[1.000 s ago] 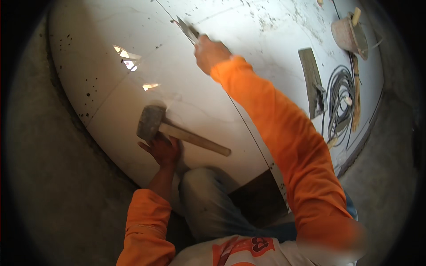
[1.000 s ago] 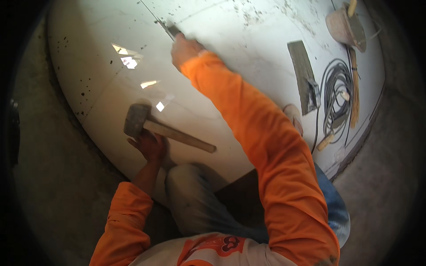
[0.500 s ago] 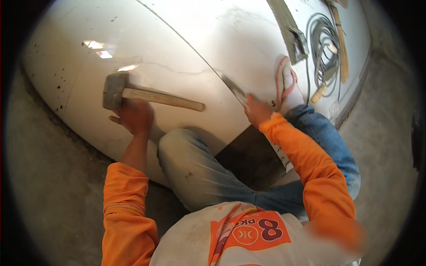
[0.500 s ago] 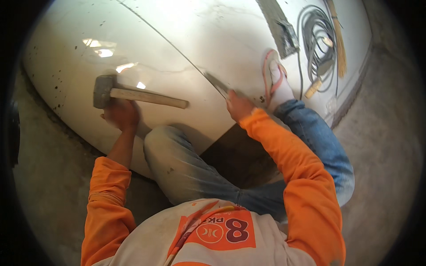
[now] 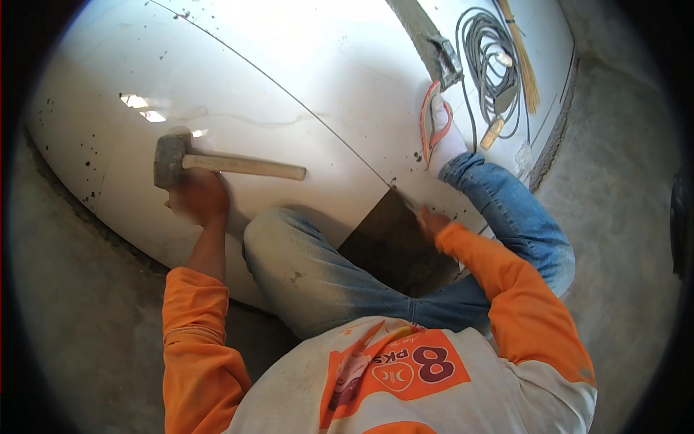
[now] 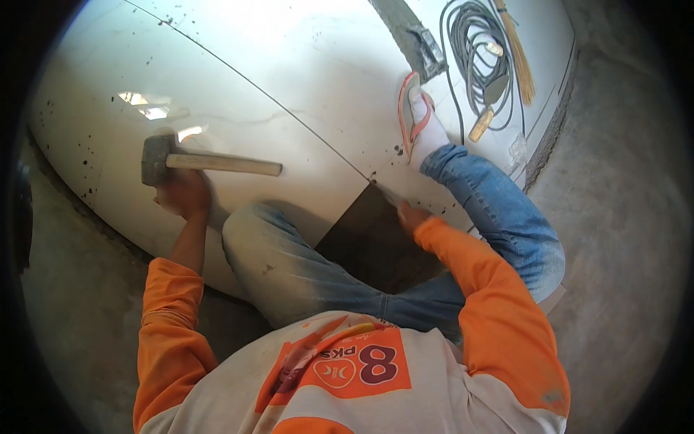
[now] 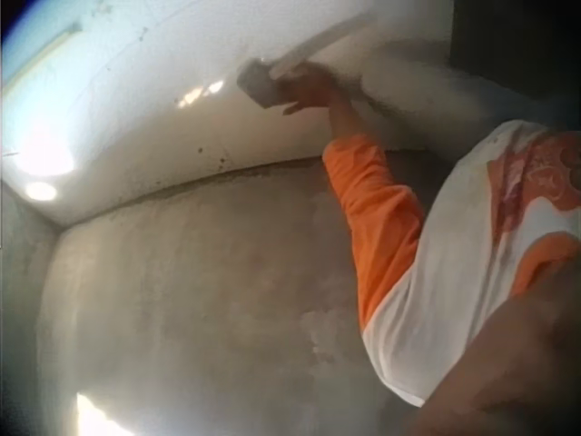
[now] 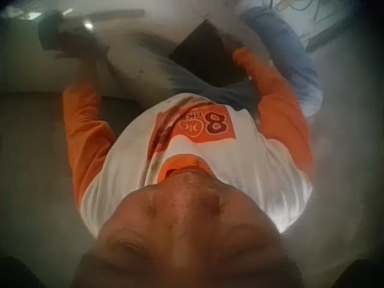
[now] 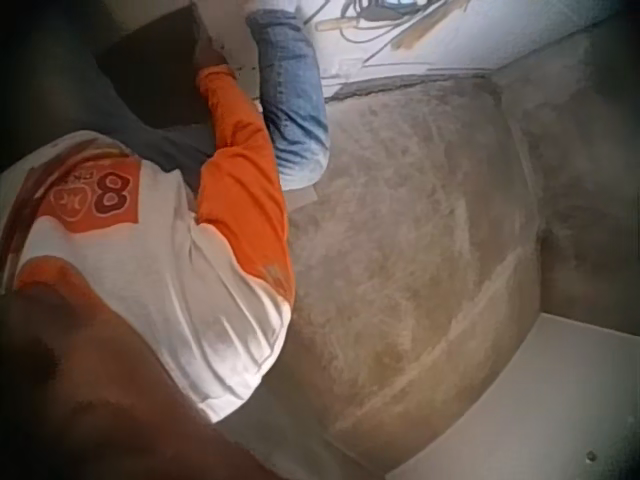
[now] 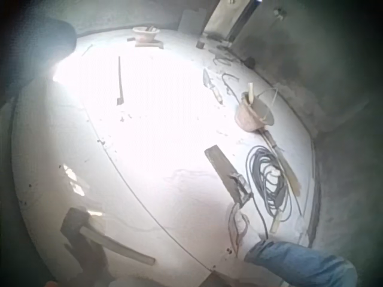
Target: The person positions a large white tile on the floor, taps it repeatedly into place with a rubber mallet, and uses a scraper by hand to adjust the alignment and clear the grout line.
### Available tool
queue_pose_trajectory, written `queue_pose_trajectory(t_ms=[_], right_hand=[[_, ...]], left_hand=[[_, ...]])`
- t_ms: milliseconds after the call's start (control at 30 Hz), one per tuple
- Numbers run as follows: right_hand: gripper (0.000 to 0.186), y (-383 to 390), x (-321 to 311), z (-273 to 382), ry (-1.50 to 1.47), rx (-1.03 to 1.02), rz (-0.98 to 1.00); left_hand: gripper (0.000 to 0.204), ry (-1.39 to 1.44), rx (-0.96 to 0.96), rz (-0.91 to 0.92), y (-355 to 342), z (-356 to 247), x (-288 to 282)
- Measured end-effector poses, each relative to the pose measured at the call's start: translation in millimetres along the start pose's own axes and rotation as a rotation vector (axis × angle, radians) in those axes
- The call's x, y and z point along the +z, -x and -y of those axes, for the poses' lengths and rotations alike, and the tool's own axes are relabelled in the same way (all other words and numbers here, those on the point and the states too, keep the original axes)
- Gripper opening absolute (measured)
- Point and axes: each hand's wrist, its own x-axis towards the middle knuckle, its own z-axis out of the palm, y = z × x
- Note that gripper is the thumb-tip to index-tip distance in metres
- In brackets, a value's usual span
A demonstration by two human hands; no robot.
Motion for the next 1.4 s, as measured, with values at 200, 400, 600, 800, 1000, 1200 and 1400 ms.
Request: queue_pose_trajectory(t_ms=[200, 400, 600, 800, 1000, 1200, 1400], right_hand=[[0.035, 54.3, -51.9, 56.2, -0.059, 0.008, -0.023], [0.047, 56.3, -170.7, 86.7, 0.239, -0.209, -0.316], [0.033, 8.9, -264.7, 461.9, 0.509, -1.163, -0.564], [0.029, 0.2, -222.4, 671.0, 0.782, -1.361, -0.441], [0.032, -6.2, -205.4, 727.5, 0.910, -1.366, -0.389], [0.028, 15.8, -199.5, 744.1, 1.055, -1.215, -0.347], [0.027, 1.7, -157.3, 727.3, 0.837, -1.389, -0.394]], left_hand=[[0.072, 0.107, -0.023, 0.074, 0.5, 49.1, 13.2], [0.074, 0.049, -0.534, -0.035, 8.5, 60.6, -22.3], [0.078, 0.051, -0.628, 0.025, 3.8, 79.5, -40.4], [0.082, 0.171, -0.617, 0.096, -0.8, 74.3, -47.4], [0.083, 0.169, -0.582, 0.140, -3.0, 79.3, -43.0], [0.081, 0.185, -0.543, 0.126, -3.4, 81.6, -43.8], [0.081, 0.169, -0.545, 0.088, -0.4, 87.6, -39.7]])
